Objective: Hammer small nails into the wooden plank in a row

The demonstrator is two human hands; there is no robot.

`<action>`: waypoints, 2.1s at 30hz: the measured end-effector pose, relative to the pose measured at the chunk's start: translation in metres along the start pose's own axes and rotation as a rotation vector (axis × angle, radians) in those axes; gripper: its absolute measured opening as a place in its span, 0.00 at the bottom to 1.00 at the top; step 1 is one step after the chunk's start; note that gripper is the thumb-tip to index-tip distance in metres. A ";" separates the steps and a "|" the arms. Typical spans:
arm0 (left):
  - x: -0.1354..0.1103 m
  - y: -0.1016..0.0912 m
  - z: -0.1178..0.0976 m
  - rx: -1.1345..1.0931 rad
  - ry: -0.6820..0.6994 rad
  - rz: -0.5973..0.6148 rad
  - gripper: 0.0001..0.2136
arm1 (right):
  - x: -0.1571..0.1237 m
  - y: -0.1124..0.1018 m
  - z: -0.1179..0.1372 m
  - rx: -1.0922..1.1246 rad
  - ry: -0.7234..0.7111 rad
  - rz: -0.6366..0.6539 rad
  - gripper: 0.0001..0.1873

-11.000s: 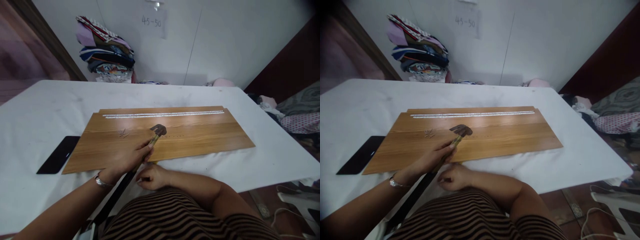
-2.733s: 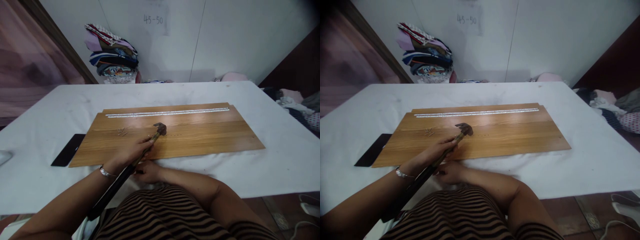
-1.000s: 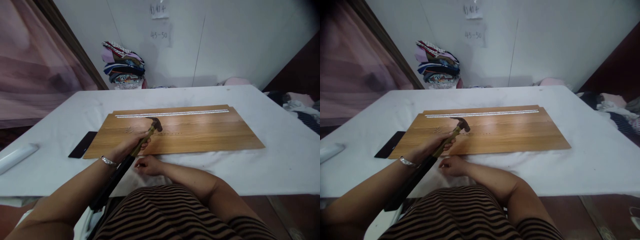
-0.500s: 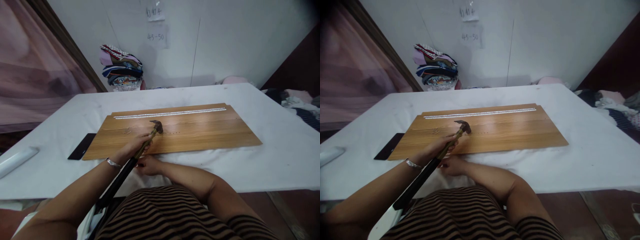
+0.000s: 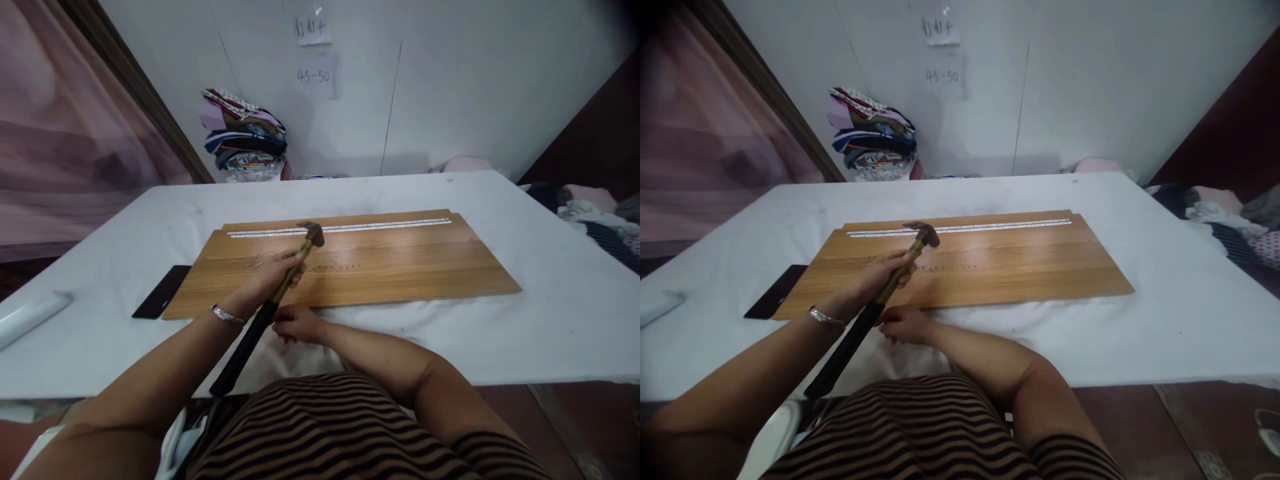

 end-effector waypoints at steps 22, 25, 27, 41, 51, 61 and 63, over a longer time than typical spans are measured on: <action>0.053 0.048 -0.055 0.149 0.353 0.094 0.19 | -0.089 -0.110 0.150 0.024 -0.348 -0.253 0.21; 0.052 0.042 -0.046 0.270 0.282 0.107 0.21 | -0.098 -0.118 0.151 0.056 -0.299 -0.277 0.21; 0.046 0.026 -0.032 0.467 0.241 0.051 0.21 | -0.102 -0.120 0.151 0.128 -0.274 -0.236 0.17; 0.001 -0.011 0.065 1.311 0.256 -0.269 0.15 | -0.134 -0.095 0.125 0.139 -0.088 -0.235 0.19; 0.002 -0.013 0.068 1.314 0.280 -0.265 0.16 | -0.130 -0.092 0.077 0.109 -0.052 -0.333 0.16; 0.004 -0.017 0.075 1.296 0.295 -0.273 0.15 | -0.131 -0.088 0.071 0.091 -0.026 -0.287 0.17; 0.003 -0.017 0.074 1.292 0.292 -0.273 0.16 | -0.132 -0.089 0.070 0.101 -0.029 -0.282 0.18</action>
Point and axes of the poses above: each hand's wrist, its own x-axis towards the middle knuckle, its own y-axis out of the palm, z = x × y, the point moved 6 cm from there along x, towards the middle knuckle, and after that the axes turned 15 degrees about z, right-handed, at the moved point
